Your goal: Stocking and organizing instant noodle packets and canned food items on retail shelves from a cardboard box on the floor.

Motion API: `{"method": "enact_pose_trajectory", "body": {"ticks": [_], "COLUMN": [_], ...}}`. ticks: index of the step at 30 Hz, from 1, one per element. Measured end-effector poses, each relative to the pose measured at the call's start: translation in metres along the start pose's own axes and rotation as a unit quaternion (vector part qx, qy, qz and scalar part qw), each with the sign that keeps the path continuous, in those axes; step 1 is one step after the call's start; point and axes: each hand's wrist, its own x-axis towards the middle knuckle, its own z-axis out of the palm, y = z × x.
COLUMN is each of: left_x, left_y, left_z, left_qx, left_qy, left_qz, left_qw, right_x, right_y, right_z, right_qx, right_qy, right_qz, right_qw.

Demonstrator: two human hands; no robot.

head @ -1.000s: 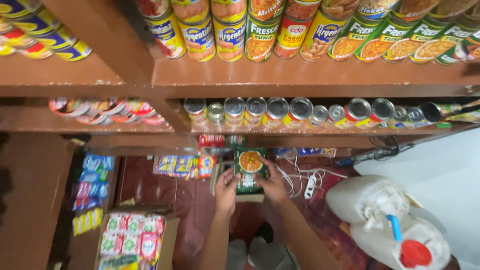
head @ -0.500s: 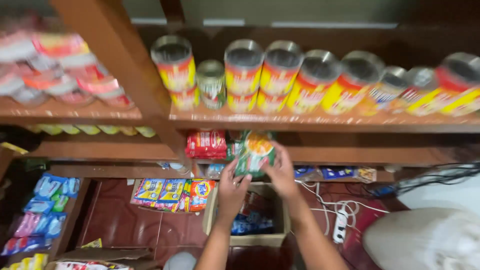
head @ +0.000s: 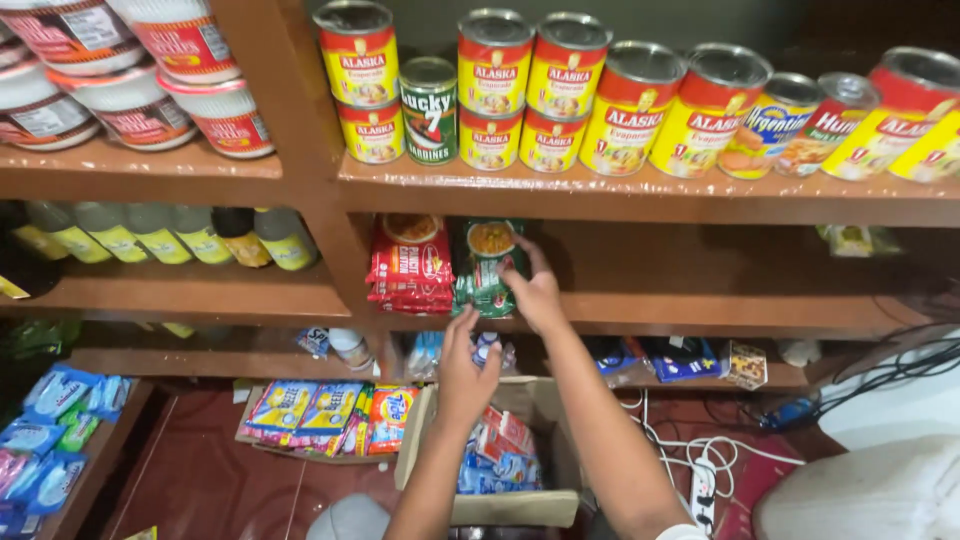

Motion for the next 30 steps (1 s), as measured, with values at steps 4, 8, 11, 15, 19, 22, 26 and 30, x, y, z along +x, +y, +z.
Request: {"method": "enact_pose_trajectory", "body": {"ticks": [4,8,11,15,19,22,26,30], "left_x": [-0.005,-0.007,-0.001,-0.007,-0.008,-0.006,-0.015,-0.011], "left_y": [-0.012,-0.005,-0.003,-0.005,-0.001,0.003,0.011,0.023], "left_z": [0.003,0.002,-0.004,-0.01,-0.013,-0.014,-0.017,-0.012], "left_qx": [0.073,0.116,0.133,0.139,0.144,0.139,0.157,0.172], "left_qy": [-0.011,-0.032,-0.032,-0.047,-0.058,-0.067,-0.064,-0.083], "left_qz": [0.031,0.02,0.015,0.008,0.011,0.011,0.028,0.032], "left_qw": [0.997,0.993,0.99,0.989,0.988,0.988,0.985,0.981], "right_x": [0.001,-0.001,0.006,-0.002,-0.002,0.001,-0.006,-0.003], "right_y": [0.016,0.007,-0.005,-0.014,-0.007,-0.001,0.004,-0.001], "right_z": [-0.003,-0.005,-0.002,0.001,0.002,-0.001,-0.002,-0.004], "right_qx": [0.009,-0.045,-0.101,-0.124,-0.132,-0.138,-0.068,-0.108], "right_qy": [-0.035,-0.047,-0.048,-0.039,-0.017,-0.005,0.007,0.022], "right_qz": [0.057,0.024,-0.004,0.01,-0.012,-0.029,-0.009,-0.062], "right_qw": [0.998,0.998,0.994,0.991,0.991,0.99,0.998,0.992]}}
